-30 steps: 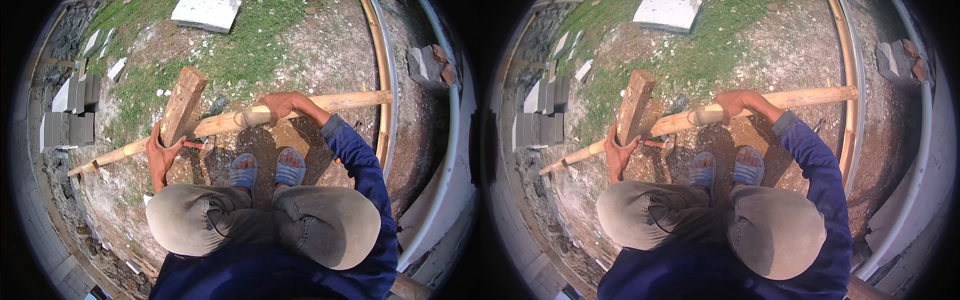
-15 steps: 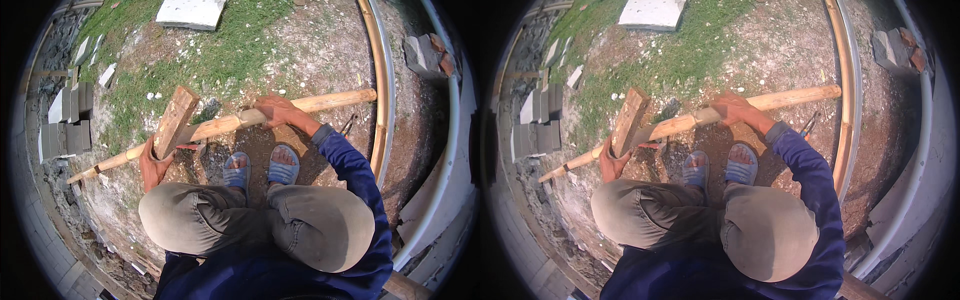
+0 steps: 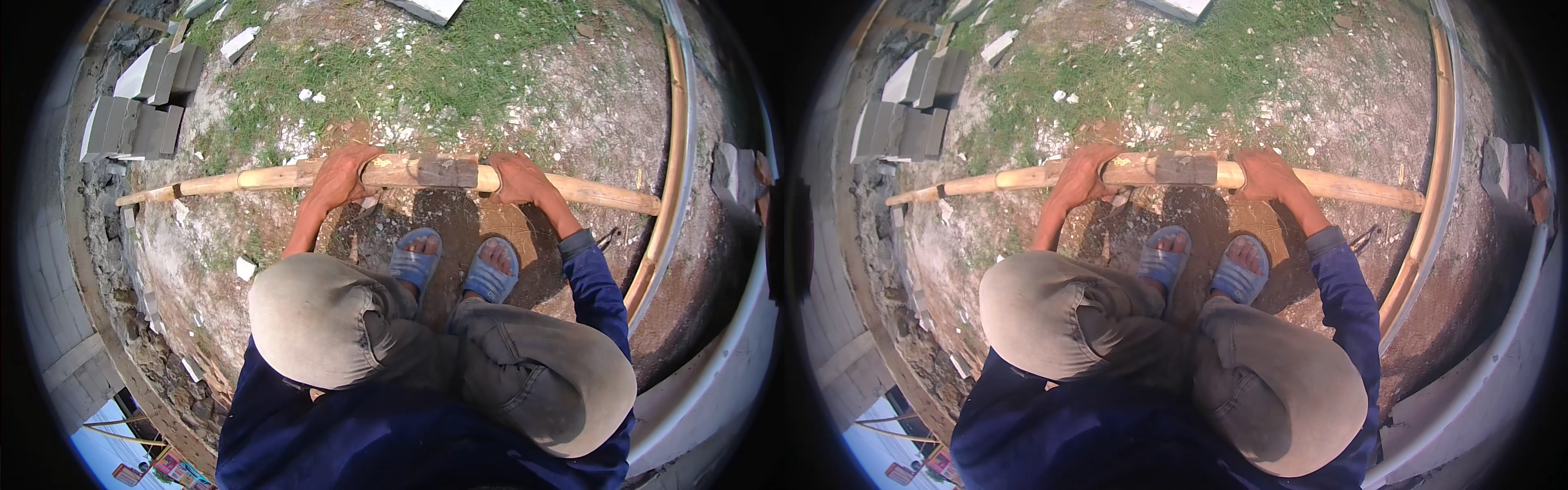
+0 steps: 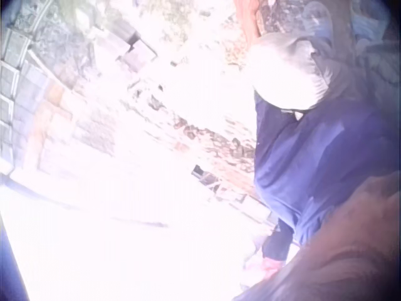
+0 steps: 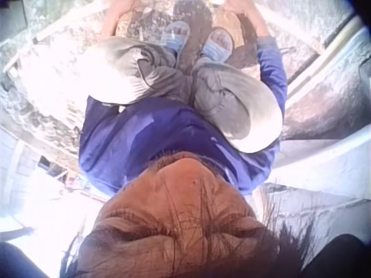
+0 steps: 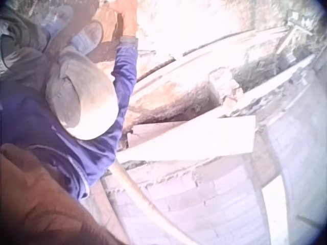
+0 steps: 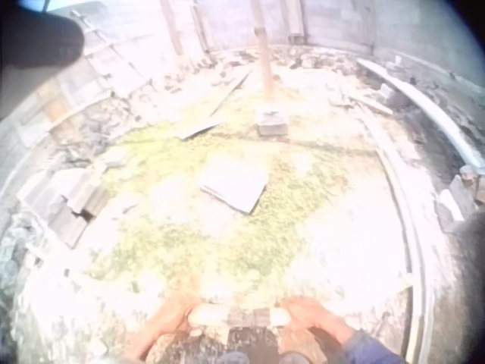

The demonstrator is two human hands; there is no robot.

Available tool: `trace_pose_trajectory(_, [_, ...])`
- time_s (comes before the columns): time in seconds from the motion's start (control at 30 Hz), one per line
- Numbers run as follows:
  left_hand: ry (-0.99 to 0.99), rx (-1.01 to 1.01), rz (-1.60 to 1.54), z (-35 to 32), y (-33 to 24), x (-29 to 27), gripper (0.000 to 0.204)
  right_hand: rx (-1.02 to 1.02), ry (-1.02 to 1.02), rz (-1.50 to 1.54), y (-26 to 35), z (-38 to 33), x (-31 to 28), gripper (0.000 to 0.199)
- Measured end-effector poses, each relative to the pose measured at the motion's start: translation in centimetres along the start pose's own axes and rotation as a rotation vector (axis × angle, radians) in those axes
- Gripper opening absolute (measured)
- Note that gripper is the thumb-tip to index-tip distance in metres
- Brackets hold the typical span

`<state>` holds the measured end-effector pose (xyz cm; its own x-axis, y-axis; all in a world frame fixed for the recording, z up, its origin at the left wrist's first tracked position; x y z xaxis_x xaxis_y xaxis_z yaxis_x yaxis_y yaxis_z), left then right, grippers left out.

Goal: The person is assembling a bamboo structure using a hammer and pliers. They are seen hammering nails into bamboo poles and using pliers to secure them. The task involves repetitive actions of hammering and adjusting the bamboo pieces.

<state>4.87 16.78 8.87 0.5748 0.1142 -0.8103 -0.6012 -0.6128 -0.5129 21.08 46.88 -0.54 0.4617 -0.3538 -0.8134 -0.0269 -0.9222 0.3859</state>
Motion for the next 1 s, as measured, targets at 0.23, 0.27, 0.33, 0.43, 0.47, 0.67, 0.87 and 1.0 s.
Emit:
trace_pose_trajectory(0.23, [-0.002,0.031,-0.003,-0.1,3.7,-0.6,0.083,0.020,0.061,0.046,0.3,0.5,-0.2,0.063])
trace_pose_trajectory(0.27, [0.011,0.013,0.002,-0.1,4.2,-0.4,0.083,0.025,0.074,0.061,0.4,0.5,-0.5,0.062])
trace_pose_trajectory(0.33, [-0.057,0.036,0.044,-0.5,5.7,0.3,0.087,0.017,0.074,0.072,0.7,0.6,-0.8,0.061])
trace_pose_trajectory(0.43, [-0.020,0.021,0.052,0.5,5.0,0.4,0.092,-0.003,0.045,0.065,0.6,0.5,-0.7,0.061])
trace_pose_trajectory(0.47, [-0.007,0.033,0.053,0.5,4.7,0.4,0.092,-0.004,0.041,0.071,0.6,0.4,-0.3,0.061])
trace_pose_trajectory(0.67, [0.095,0.070,0.111,1.7,5.1,0.9,0.088,-0.007,-0.055,-0.060,-0.2,0.2,0.3,0.072])
trace_pose_trajectory(0.87, [-0.030,0.101,0.178,-0.1,6.2,2.0,0.085,-0.045,-0.150,0.162,11.7,-3.3,-3.2,0.054])
trace_pose_trajectory(1.0, [0.088,-0.006,0.154,1.3,5.6,1.8,0.086,-0.321,0.109,0.400,20.0,2.8,6.1,0.040])
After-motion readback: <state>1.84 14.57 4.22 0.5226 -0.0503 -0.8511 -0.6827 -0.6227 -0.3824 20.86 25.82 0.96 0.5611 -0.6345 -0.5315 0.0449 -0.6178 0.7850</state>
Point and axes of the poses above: each hand's wrist, its own z-axis towards the middle knuckle, its own x-axis out of the palm, y = z × x, the point moved 5 cm from there along z, towards the middle knuckle, and after that the axes turned 7 degrees about -z, right-handed, at the moved point
